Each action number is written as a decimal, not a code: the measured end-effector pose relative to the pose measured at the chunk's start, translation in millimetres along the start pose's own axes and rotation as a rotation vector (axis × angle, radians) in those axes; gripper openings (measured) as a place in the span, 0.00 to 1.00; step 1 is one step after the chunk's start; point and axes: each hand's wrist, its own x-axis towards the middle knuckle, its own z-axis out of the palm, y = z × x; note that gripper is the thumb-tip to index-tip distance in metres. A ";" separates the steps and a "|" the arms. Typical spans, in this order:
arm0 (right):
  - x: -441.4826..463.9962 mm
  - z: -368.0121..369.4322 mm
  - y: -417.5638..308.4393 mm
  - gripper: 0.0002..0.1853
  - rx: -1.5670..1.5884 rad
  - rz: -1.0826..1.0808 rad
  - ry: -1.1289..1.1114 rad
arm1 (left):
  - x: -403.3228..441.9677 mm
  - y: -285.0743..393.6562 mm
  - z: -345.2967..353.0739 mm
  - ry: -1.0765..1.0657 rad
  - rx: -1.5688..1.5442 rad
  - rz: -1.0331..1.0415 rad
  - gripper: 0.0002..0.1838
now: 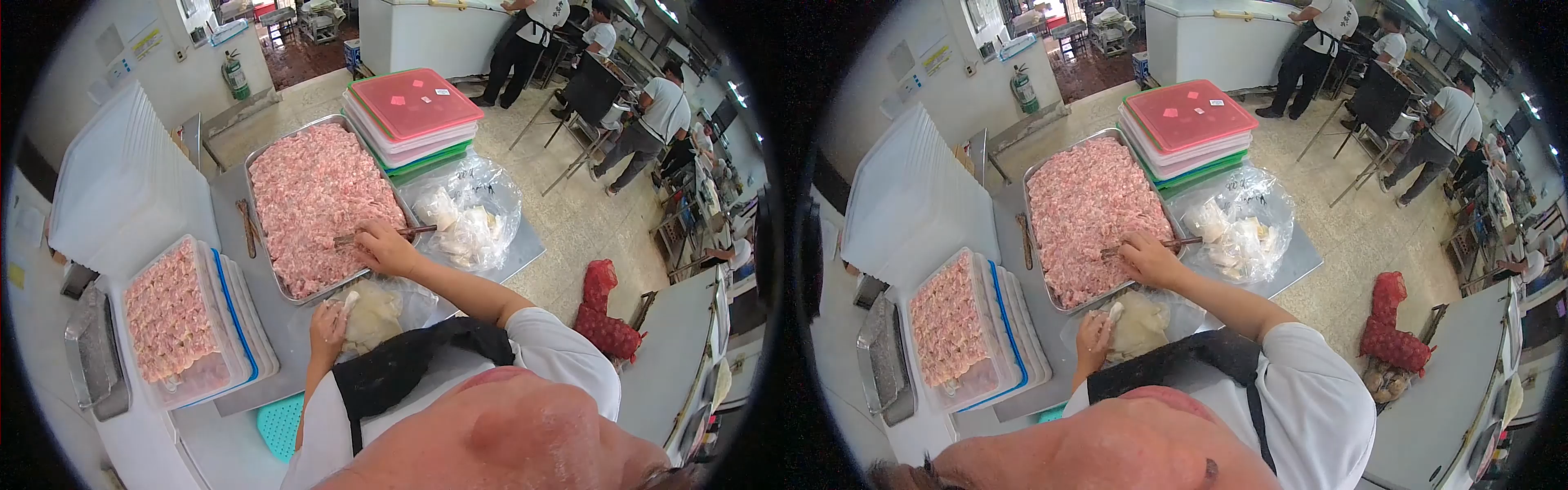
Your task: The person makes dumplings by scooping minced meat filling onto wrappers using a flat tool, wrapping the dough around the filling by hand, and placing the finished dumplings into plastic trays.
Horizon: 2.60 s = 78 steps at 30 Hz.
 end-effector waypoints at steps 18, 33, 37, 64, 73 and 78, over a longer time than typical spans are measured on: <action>2.3 -2.0 -3.2 0.12 0.000 -0.004 0.022 | 6.1 20.2 -10.4 0.014 -0.948 -0.422 0.15; -0.2 2.8 0.4 0.13 0.015 0.010 0.042 | 7.4 23.5 -23.8 0.163 -0.779 -0.412 0.14; -0.2 3.5 1.2 0.13 -0.013 0.000 0.053 | 6.8 1.2 -17.3 0.228 -0.783 -0.347 0.18; 2.0 -1.7 4.3 0.12 0.178 0.050 0.133 | 16.9 20.9 -42.8 0.204 -0.157 -0.179 0.19; -7.4 -1.9 14.9 0.10 0.249 0.002 0.254 | 67.1 28.3 -46.1 0.084 -0.331 -0.156 0.17; -26.3 -57.4 -0.2 0.10 0.252 -0.031 0.266 | 78.3 68.5 -21.2 0.122 -0.240 -0.080 0.13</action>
